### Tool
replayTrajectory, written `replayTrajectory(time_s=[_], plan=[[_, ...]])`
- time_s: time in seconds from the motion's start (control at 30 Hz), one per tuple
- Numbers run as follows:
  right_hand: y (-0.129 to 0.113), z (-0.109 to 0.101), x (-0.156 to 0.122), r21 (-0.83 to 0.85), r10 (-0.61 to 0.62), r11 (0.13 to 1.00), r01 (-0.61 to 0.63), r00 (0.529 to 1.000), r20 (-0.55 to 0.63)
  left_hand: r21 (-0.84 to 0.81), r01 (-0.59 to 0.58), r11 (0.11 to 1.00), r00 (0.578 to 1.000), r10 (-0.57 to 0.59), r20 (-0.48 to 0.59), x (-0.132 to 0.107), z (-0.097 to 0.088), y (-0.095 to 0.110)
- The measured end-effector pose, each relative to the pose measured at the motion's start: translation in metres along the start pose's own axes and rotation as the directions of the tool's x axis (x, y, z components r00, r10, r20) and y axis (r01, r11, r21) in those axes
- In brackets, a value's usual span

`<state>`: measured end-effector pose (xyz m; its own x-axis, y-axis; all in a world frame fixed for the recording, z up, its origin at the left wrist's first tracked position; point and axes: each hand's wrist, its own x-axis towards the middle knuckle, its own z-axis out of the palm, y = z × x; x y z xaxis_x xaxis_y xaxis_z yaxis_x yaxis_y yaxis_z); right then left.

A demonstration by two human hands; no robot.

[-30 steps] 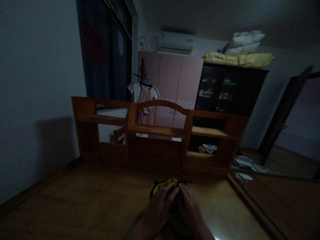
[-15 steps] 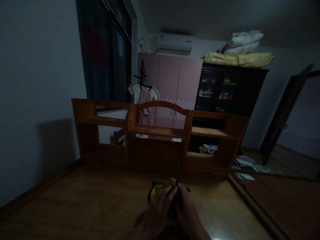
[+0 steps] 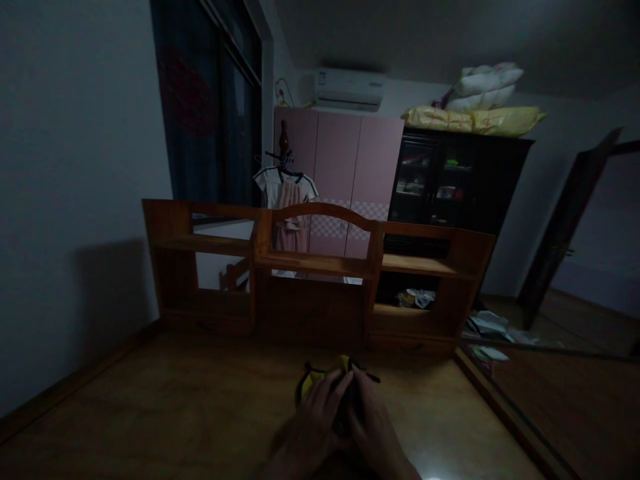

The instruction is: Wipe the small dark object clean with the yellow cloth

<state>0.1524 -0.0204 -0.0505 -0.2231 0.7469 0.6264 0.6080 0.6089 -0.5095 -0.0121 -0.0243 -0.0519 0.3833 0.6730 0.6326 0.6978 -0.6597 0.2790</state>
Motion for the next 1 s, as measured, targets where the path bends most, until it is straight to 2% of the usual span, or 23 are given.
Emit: replayTrajectory(time_s=[0.23,0.4,0.5,0.63,0.73,0.87,1.0], plan=[[-0.012,-0.008,0.007,-0.029,-0.003,1.0,0.004,0.999,0.036,-0.087,0.08,0.993,0.996,-0.084,-0.041,0.003,-0.002,0.0],[-0.022,-0.018,0.014,-0.063,0.028,0.998,-0.027,1.0,0.011,-0.153,0.085,0.985,0.992,-0.098,-0.075,0.005,-0.004,0.001],[-0.019,-0.021,0.013,-0.11,0.07,0.991,-0.07,0.998,-0.001,-0.16,0.079,0.984,0.991,-0.095,-0.095,0.006,-0.007,0.002],[-0.01,-0.02,0.01,-0.131,0.033,0.991,-0.041,0.998,-0.061,-0.155,0.092,0.984,0.988,-0.11,-0.113,0.008,-0.007,0.003],[-0.009,-0.018,0.01,-0.101,0.011,0.995,-0.021,0.995,-0.096,-0.154,0.094,0.984,0.988,-0.111,-0.106,0.009,-0.005,0.002],[-0.015,-0.019,0.014,-0.021,0.047,0.999,-0.047,0.998,-0.029,-0.158,0.091,0.983,0.99,-0.107,-0.095,0.008,-0.004,-0.001],[-0.015,-0.02,0.017,-0.018,0.015,1.0,-0.016,0.999,-0.028,-0.146,0.076,0.986,0.99,-0.092,-0.107,0.007,-0.001,-0.002]])
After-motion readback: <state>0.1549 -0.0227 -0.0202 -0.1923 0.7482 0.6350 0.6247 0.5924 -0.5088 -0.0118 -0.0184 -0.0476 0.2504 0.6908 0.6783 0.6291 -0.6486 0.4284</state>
